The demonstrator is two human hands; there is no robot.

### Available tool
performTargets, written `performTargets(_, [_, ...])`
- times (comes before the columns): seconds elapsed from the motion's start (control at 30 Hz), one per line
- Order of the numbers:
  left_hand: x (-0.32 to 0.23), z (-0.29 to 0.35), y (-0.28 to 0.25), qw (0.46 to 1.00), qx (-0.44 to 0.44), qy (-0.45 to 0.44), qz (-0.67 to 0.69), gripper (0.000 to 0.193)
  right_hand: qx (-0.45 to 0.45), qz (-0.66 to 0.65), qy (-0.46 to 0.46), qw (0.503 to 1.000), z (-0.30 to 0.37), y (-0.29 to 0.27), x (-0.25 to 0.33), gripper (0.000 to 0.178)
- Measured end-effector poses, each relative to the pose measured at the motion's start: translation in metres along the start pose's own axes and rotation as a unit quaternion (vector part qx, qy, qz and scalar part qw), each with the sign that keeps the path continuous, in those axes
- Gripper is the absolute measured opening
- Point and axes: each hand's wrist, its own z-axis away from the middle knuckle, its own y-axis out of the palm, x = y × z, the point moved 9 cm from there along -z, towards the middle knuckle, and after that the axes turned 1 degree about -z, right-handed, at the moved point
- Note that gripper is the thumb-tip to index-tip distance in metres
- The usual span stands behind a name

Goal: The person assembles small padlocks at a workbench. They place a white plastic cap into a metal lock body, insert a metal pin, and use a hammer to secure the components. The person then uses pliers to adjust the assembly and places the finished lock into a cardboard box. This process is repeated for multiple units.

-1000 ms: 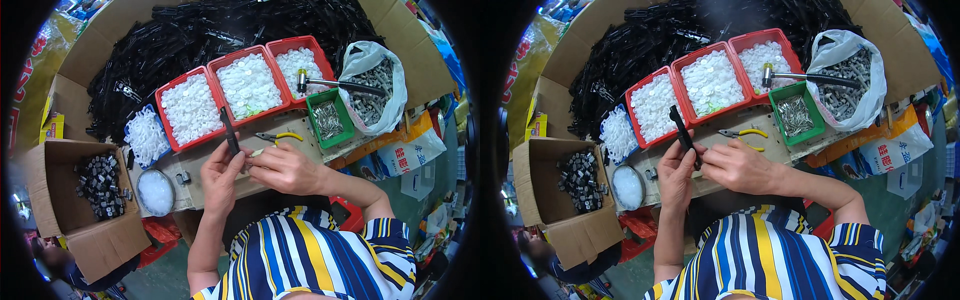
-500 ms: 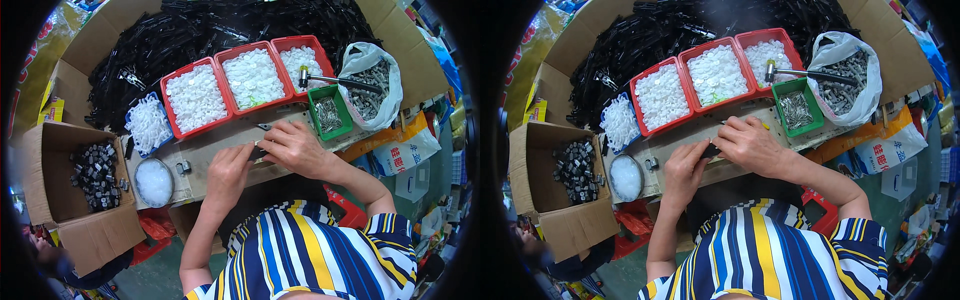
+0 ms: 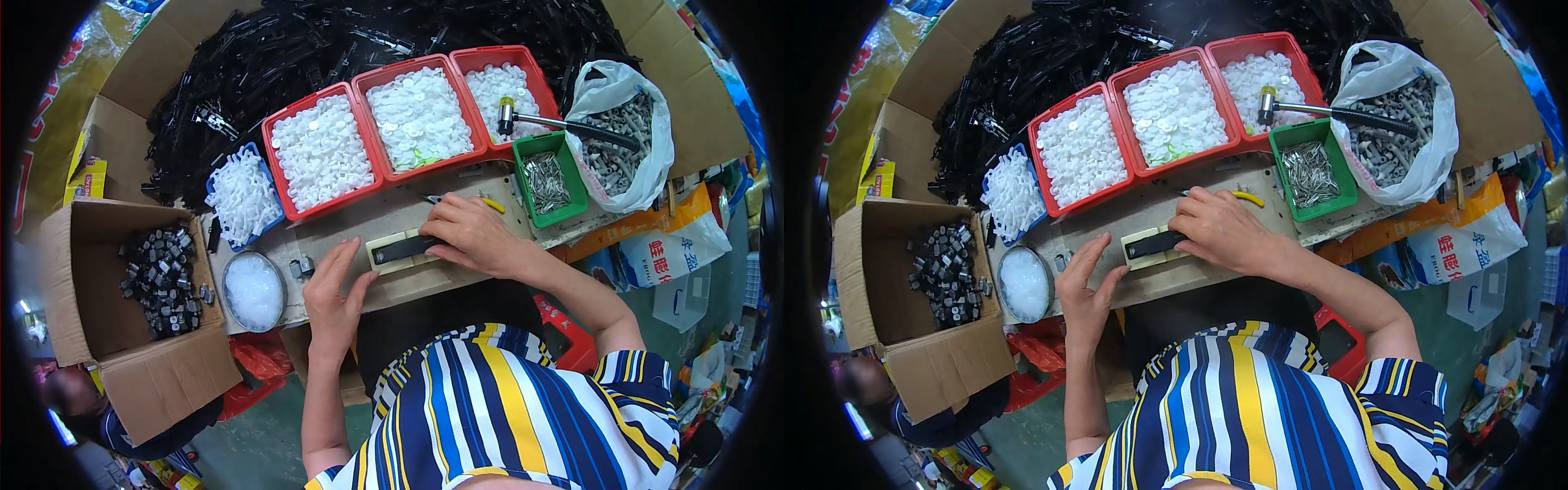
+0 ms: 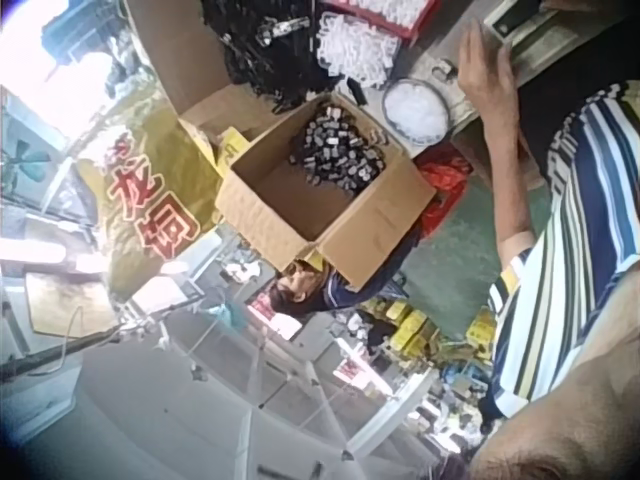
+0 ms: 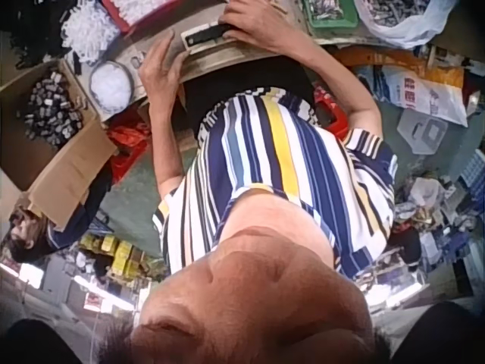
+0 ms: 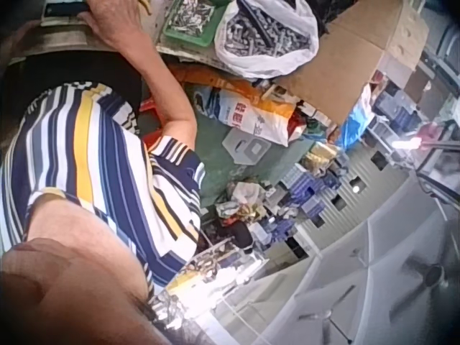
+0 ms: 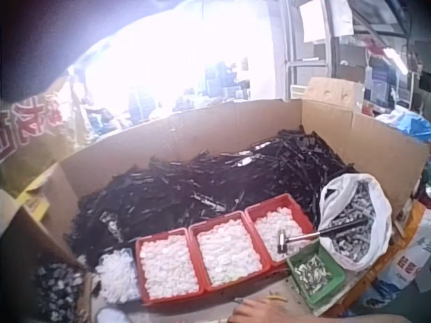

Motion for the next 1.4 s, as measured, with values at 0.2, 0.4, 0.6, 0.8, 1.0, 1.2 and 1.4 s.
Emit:
performTargets(0.2, [-0.009,-0.003,0.009,1.0,0.003,0.011,0.003,0.043,0.038,0.03,-0.006,0.999,-0.004,0.006,0.001,0.032])
performTargets(0.4, [-0.021,-0.009,0.022,0.999,0.014,0.04,0.017,0.036,0.025,0.052,-0.012,0.998,-0.003,0.006,0.006,0.027])
performTargets(0.6, [-0.033,-0.01,0.048,0.989,0.014,0.147,-0.015,0.03,0.017,0.03,0.002,0.999,-0.002,0.007,0.0,0.025])
performTargets(0.8, [-0.035,-0.006,0.064,0.977,0.01,0.202,-0.065,0.026,-0.044,0.039,0.021,0.998,0.0,-0.046,-0.025,0.024])
performTargets(1.0, [-0.041,-0.005,0.067,0.97,0.001,0.224,-0.09,0.025,-0.096,0.318,0.2,0.922,0.031,-0.147,-0.129,0.015])
performTargets(1.2, [-0.039,-0.004,0.068,0.968,-0.003,0.23,-0.102,0.025,0.054,0.305,0.227,0.923,0.019,-0.143,-0.174,0.015])
performTargets(1.4, [-0.039,-0.001,0.067,0.966,-0.005,0.231,-0.117,0.026,-0.068,0.248,0.159,0.953,0.025,-0.151,-0.096,0.021])
